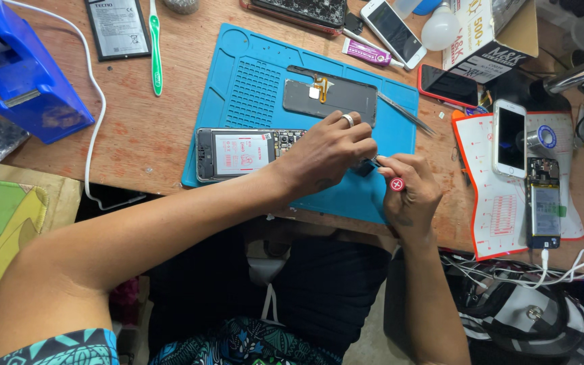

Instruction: The person disassembles a smartphone using a screwdriver and a plastic opening tool. They remove screws, lift the back cover, disconnect internal components, and separate the battery and motherboard from the frame.

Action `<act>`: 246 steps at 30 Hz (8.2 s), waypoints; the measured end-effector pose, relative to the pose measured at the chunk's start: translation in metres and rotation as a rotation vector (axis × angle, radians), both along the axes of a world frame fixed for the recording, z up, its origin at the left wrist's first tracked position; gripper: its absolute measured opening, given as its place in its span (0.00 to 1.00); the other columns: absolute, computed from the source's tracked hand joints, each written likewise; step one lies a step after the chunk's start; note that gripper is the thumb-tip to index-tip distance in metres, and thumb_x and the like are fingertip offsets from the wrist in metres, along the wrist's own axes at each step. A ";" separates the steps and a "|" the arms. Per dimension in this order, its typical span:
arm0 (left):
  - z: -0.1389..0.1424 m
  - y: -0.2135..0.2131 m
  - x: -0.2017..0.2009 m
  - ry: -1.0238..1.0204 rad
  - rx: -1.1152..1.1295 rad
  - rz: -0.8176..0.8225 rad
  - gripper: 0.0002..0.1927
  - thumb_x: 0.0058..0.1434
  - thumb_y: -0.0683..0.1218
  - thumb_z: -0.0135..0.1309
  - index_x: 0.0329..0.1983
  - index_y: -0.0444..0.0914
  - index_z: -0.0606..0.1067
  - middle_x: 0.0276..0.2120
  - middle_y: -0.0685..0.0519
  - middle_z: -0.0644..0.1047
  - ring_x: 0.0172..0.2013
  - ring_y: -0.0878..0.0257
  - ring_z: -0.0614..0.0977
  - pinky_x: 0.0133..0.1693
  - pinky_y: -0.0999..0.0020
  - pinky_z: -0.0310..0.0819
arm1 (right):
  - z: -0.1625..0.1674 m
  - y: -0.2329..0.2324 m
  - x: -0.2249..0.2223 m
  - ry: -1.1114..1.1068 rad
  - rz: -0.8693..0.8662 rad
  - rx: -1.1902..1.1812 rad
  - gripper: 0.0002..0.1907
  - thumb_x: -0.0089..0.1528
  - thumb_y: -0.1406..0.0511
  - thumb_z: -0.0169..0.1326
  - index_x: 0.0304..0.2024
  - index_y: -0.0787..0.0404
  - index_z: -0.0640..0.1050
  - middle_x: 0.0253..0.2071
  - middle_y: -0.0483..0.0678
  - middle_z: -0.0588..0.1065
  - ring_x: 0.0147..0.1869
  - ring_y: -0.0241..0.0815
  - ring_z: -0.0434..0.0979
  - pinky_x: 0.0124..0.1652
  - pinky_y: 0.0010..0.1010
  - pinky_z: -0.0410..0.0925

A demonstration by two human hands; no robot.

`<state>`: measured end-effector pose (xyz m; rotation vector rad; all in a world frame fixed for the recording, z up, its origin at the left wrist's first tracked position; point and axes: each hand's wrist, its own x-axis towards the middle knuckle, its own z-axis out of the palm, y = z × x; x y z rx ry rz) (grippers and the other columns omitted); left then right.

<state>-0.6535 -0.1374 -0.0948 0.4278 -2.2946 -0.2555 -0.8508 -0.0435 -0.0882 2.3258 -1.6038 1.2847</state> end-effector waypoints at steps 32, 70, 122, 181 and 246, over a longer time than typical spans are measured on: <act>-0.016 0.048 -0.052 0.480 1.131 0.044 0.08 0.65 0.42 0.51 0.42 0.30 0.72 0.34 0.45 0.80 0.35 0.58 0.83 0.39 0.64 0.78 | -0.006 -0.003 -0.024 -0.400 -0.001 0.260 0.09 0.65 0.73 0.63 0.48 0.65 0.82 0.41 0.44 0.77 0.42 0.30 0.76 0.41 0.19 0.69; -0.009 0.050 -0.043 0.458 1.169 0.075 0.10 0.66 0.46 0.55 0.40 0.34 0.79 0.32 0.50 0.83 0.33 0.64 0.83 0.38 0.69 0.79 | -0.018 0.000 -0.041 -0.529 0.086 0.343 0.12 0.61 0.74 0.67 0.46 0.67 0.82 0.41 0.44 0.78 0.40 0.27 0.76 0.39 0.16 0.69; 0.000 0.052 -0.038 0.577 0.639 0.213 0.06 0.66 0.35 0.55 0.43 0.36 0.77 0.38 0.49 0.78 0.42 0.54 0.78 0.46 0.62 0.74 | -0.013 -0.003 -0.019 -0.434 -0.232 0.167 0.14 0.63 0.71 0.67 0.51 0.63 0.81 0.45 0.44 0.80 0.28 0.23 0.61 0.28 0.16 0.58; -0.010 0.053 -0.031 0.600 0.746 0.171 0.09 0.63 0.37 0.53 0.46 0.31 0.74 0.41 0.39 0.79 0.42 0.42 0.83 0.47 0.53 0.77 | 0.052 -0.139 0.046 0.221 0.077 0.370 0.09 0.65 0.64 0.64 0.40 0.64 0.81 0.33 0.55 0.76 0.35 0.51 0.76 0.38 0.40 0.68; 0.028 0.079 -0.055 0.546 0.645 0.377 0.25 0.61 0.39 0.55 0.62 0.32 0.68 0.50 0.41 0.74 0.48 0.52 0.78 0.50 0.60 0.75 | 0.046 -0.095 -0.106 -0.031 0.210 1.054 0.13 0.59 0.64 0.62 0.44 0.63 0.84 0.31 0.40 0.78 0.34 0.27 0.70 0.32 0.22 0.66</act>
